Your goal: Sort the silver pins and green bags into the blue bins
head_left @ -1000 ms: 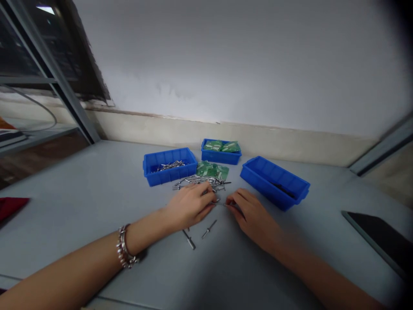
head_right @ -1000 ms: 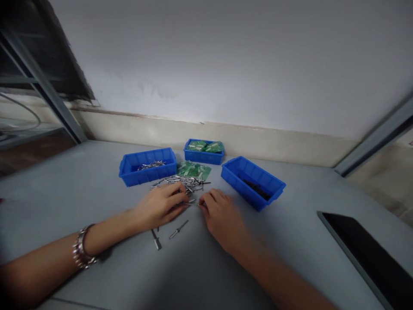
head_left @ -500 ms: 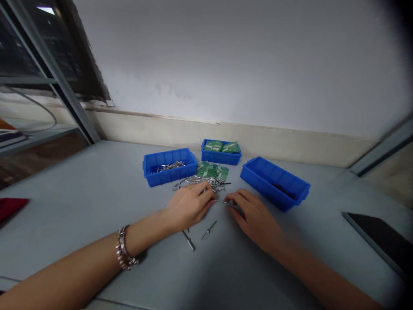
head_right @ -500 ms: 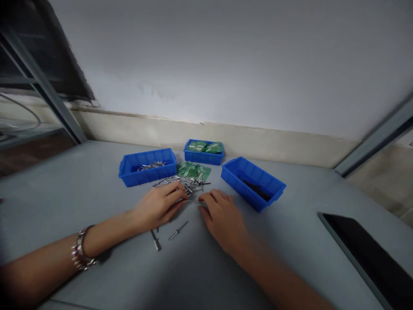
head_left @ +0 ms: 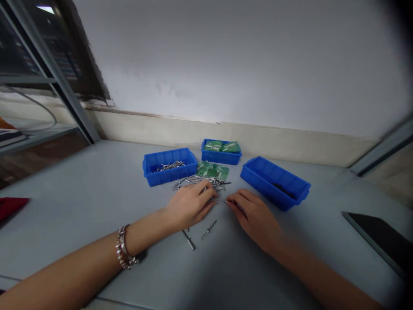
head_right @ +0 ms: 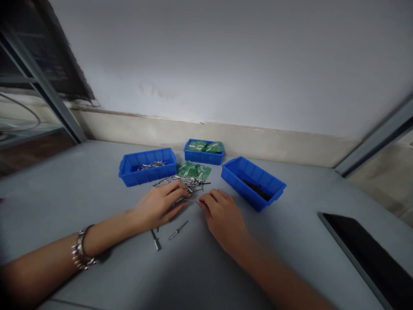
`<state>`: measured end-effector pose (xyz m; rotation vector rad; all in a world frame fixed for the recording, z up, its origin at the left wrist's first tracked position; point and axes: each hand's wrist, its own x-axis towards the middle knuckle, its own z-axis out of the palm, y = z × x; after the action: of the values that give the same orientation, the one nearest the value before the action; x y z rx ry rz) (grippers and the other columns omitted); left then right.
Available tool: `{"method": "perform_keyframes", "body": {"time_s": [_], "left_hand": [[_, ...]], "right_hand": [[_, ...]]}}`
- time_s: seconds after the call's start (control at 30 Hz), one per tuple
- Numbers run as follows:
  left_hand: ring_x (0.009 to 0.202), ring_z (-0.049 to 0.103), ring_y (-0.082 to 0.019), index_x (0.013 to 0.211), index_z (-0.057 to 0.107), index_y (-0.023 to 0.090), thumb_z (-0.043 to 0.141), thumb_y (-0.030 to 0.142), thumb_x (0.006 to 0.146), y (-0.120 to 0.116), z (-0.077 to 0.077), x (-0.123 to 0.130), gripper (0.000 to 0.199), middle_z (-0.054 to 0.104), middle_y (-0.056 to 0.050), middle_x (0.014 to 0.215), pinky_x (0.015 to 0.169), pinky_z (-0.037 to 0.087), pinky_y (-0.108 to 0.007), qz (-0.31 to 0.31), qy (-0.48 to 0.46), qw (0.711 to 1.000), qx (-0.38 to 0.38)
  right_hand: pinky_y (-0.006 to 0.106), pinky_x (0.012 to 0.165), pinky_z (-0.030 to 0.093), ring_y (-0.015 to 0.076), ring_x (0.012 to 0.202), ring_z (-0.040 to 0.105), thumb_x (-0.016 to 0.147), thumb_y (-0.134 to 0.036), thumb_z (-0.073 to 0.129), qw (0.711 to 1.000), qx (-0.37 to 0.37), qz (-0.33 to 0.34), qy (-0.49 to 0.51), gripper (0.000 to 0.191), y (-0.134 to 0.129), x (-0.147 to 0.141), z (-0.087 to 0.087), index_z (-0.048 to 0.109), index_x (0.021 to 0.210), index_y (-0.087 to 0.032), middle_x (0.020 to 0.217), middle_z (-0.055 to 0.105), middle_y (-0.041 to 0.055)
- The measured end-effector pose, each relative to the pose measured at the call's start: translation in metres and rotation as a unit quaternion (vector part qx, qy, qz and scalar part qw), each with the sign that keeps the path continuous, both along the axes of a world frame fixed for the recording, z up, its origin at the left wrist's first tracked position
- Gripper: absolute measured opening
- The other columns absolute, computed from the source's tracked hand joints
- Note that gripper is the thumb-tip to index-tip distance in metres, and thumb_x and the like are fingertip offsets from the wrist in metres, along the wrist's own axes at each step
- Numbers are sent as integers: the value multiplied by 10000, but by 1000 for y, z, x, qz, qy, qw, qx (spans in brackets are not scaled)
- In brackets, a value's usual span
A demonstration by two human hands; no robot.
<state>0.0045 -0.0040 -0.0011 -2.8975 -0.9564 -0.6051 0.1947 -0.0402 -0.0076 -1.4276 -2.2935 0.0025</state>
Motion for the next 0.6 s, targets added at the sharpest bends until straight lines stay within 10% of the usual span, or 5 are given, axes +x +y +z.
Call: {"method": "perform_keyframes", "body": {"time_s": [0.6], "left_hand": [[744, 529, -153, 910, 529, 155, 336, 234, 884, -1, 2, 0, 210, 529, -69, 909, 631, 459, -271, -11, -13, 1000, 21]], "right_hand": [[362, 729, 450, 197, 796, 535, 866, -161, 402, 1000, 10, 7, -1, 181, 1, 0, -2, 581, 839, -177, 809, 577, 53]]}}
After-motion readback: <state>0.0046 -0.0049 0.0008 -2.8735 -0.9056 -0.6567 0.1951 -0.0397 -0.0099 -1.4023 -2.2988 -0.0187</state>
